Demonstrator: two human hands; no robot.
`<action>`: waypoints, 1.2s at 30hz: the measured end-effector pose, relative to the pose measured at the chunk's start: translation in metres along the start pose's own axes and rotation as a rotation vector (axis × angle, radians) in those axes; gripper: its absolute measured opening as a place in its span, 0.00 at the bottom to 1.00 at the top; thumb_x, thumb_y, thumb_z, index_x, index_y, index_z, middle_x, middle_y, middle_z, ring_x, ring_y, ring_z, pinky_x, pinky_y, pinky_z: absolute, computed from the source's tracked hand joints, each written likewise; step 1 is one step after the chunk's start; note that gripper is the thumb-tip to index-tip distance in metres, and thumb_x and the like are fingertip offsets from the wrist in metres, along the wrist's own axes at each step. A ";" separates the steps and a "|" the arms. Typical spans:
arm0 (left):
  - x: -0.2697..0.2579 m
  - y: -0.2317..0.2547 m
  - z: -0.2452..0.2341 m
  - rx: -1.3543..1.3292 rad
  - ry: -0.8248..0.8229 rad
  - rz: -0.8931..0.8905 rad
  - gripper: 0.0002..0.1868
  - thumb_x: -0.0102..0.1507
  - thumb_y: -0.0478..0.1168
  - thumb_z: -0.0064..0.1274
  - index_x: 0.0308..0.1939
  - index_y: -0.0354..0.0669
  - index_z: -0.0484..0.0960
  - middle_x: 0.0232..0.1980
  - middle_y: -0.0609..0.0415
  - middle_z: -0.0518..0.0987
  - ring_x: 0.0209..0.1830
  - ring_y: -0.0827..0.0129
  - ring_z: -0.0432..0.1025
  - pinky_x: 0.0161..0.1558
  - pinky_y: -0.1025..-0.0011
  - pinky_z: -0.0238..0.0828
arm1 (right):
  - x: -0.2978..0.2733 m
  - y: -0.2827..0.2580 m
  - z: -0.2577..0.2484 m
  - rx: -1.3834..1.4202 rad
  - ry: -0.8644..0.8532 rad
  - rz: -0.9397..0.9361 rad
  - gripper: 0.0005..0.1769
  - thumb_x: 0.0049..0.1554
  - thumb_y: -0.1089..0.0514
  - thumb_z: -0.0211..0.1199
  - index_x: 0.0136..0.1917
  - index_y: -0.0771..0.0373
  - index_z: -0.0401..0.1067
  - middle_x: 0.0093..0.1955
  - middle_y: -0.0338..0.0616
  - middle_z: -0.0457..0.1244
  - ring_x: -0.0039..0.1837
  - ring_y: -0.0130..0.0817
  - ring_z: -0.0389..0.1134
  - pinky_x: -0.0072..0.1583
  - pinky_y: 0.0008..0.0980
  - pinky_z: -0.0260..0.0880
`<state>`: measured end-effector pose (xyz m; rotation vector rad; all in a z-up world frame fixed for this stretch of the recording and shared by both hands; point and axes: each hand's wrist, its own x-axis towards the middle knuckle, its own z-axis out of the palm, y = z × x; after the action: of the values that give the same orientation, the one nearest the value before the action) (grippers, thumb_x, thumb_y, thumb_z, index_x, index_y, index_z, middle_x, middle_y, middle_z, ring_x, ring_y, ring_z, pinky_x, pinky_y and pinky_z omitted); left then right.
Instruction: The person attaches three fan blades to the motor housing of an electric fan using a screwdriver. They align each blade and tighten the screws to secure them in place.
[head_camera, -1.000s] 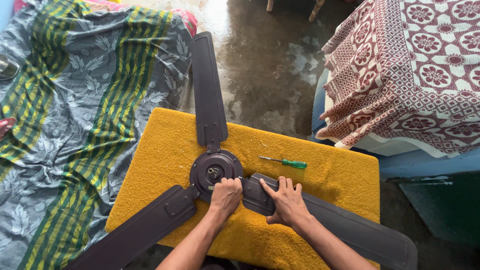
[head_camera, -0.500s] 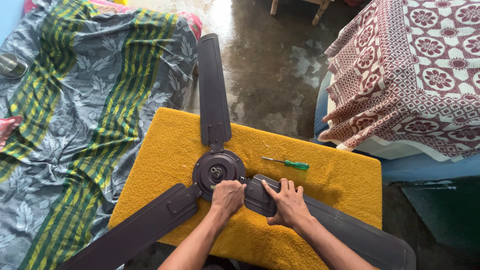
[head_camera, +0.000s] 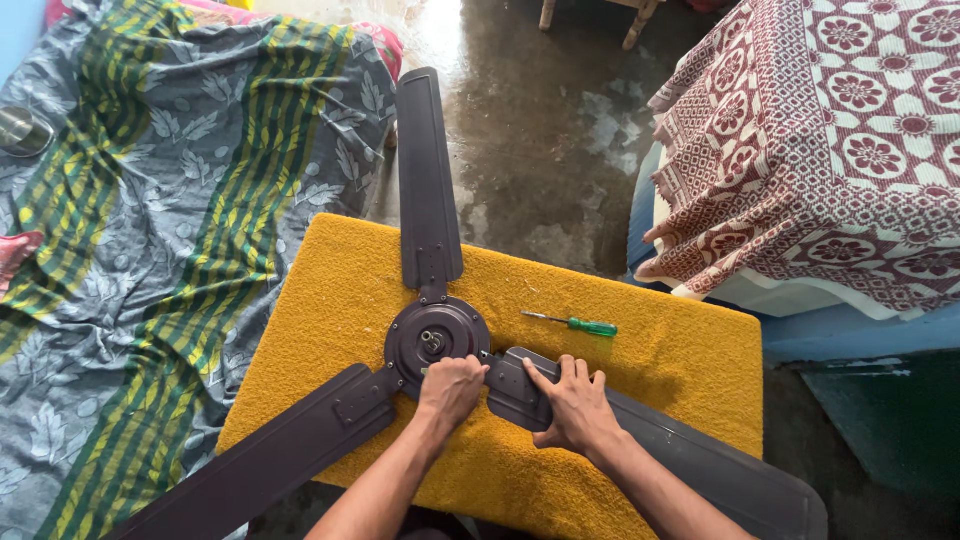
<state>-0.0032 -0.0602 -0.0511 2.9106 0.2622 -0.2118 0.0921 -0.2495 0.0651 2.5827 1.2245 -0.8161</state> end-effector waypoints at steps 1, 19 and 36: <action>-0.001 0.000 -0.001 -0.043 -0.046 -0.031 0.18 0.72 0.47 0.45 0.33 0.42 0.77 0.27 0.46 0.82 0.28 0.59 0.81 0.29 0.65 0.78 | 0.000 0.000 -0.001 0.001 0.004 0.000 0.70 0.35 0.36 0.80 0.82 0.41 0.45 0.66 0.62 0.51 0.68 0.56 0.55 0.63 0.57 0.60; -0.028 -0.004 -0.042 -0.722 0.188 -0.360 0.14 0.71 0.44 0.37 0.40 0.36 0.70 0.31 0.35 0.81 0.34 0.42 0.78 0.40 0.49 0.75 | 0.010 0.097 0.015 1.056 -0.308 -0.069 0.48 0.44 0.53 0.60 0.79 0.47 0.61 0.62 0.44 0.68 0.51 0.35 0.61 0.55 0.32 0.66; -0.050 -0.001 -0.034 -1.035 0.185 -0.847 0.12 0.59 0.46 0.65 0.40 0.43 0.90 0.31 0.54 0.86 0.30 0.73 0.77 0.36 0.71 0.73 | 0.077 0.102 0.035 0.948 -0.175 -0.162 0.22 0.59 0.47 0.64 0.57 0.66 0.73 0.49 0.37 0.68 0.52 0.25 0.67 0.56 0.31 0.69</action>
<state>-0.0480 -0.0597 -0.0102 1.6590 1.1998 0.0714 0.1950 -0.2778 -0.0144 2.9570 1.1793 -2.0087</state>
